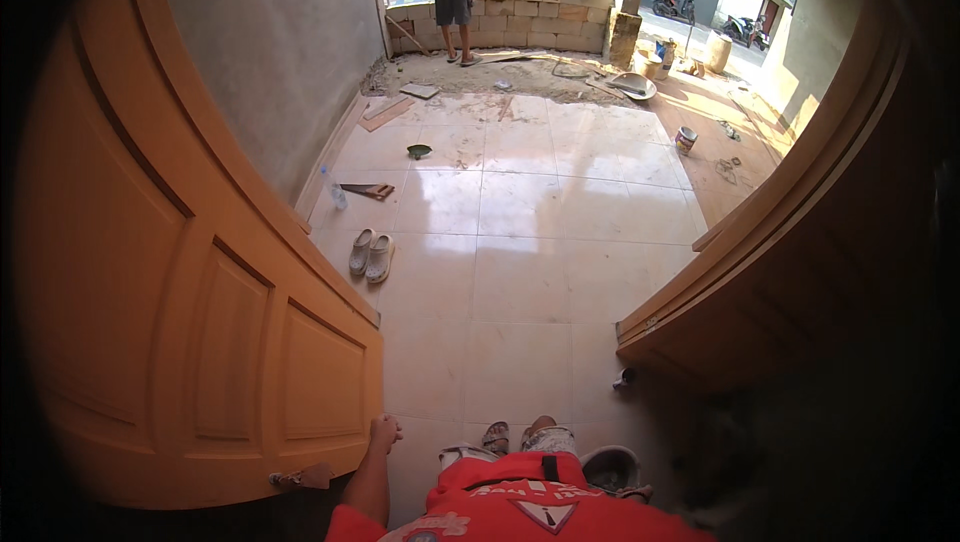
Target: The person applies plaster to a wall using a trowel and a bucket. They then walk outside to refill the bucket with water and return inside to mix a dry powder into the bucket using a trowel.
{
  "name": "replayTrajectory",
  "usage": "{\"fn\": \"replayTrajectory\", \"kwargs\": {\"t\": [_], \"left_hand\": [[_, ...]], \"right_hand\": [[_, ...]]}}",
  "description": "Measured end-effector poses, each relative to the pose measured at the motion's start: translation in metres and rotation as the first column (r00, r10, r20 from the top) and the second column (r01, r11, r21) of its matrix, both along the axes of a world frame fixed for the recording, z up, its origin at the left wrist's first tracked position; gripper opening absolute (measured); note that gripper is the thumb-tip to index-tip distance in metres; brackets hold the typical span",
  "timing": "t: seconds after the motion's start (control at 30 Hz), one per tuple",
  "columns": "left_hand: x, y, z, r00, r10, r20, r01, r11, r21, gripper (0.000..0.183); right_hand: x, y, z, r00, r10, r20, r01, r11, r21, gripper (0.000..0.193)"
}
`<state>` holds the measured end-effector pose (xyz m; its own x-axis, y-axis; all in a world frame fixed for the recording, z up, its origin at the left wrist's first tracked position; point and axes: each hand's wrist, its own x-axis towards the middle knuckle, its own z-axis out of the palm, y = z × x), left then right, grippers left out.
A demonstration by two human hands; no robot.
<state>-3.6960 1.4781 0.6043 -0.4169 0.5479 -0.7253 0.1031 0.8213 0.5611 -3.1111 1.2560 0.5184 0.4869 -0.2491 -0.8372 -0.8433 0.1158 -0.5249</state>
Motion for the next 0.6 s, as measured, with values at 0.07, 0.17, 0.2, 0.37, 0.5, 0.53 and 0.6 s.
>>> {"fn": "replayTrajectory", "kwargs": {"t": [0.07, 0.17, 0.2, 0.37, 0.5, 0.53, 0.6], "left_hand": [[0.01, 0.052, 0.006, 0.999, -0.03, 0.024, 0.029, 0.998, 0.064, 0.013], [0.022, 0.118, -0.002, 0.995, -0.093, 0.018, 0.091, 0.992, 0.089, 0.013], [0.026, 0.139, -0.01, 0.994, -0.108, 0.018, 0.106, 0.99, 0.096, 0.013], [0.061, 0.221, -0.031, 0.998, -0.052, 0.04, 0.05, 0.998, 0.04, 0.013], [0.1, 0.268, -0.023, 0.993, -0.094, 0.074, 0.093, 0.996, 0.009, 0.013], [0.106, 0.281, -0.022, 0.991, -0.11, 0.078, 0.109, 0.994, 0.022, 0.013], [0.118, 0.311, -0.024, 0.988, -0.122, 0.093, 0.122, 0.992, 0.004, 0.013]], "right_hand": [[0.004, 0.028, -0.004, 1.0, -0.019, -0.006, 0.019, 1.0, -0.005, 0.038], [0.012, 0.074, -0.014, 0.999, -0.045, -0.025, 0.045, 0.999, 0.002, 0.038], [0.016, 0.091, -0.018, 0.998, -0.057, -0.033, 0.057, 0.998, 0.005, 0.037], [0.037, 0.172, -0.041, 0.989, -0.129, -0.071, 0.131, 0.991, 0.021, 0.036], [0.053, 0.222, -0.047, 0.979, -0.181, -0.089, 0.182, 0.983, 0.004, 0.036], [0.053, 0.234, -0.051, 0.977, -0.188, -0.101, 0.189, 0.982, 0.004, 0.035], [0.059, 0.253, -0.055, 0.971, -0.211, -0.11, 0.212, 0.977, 0.002, 0.035]]}}
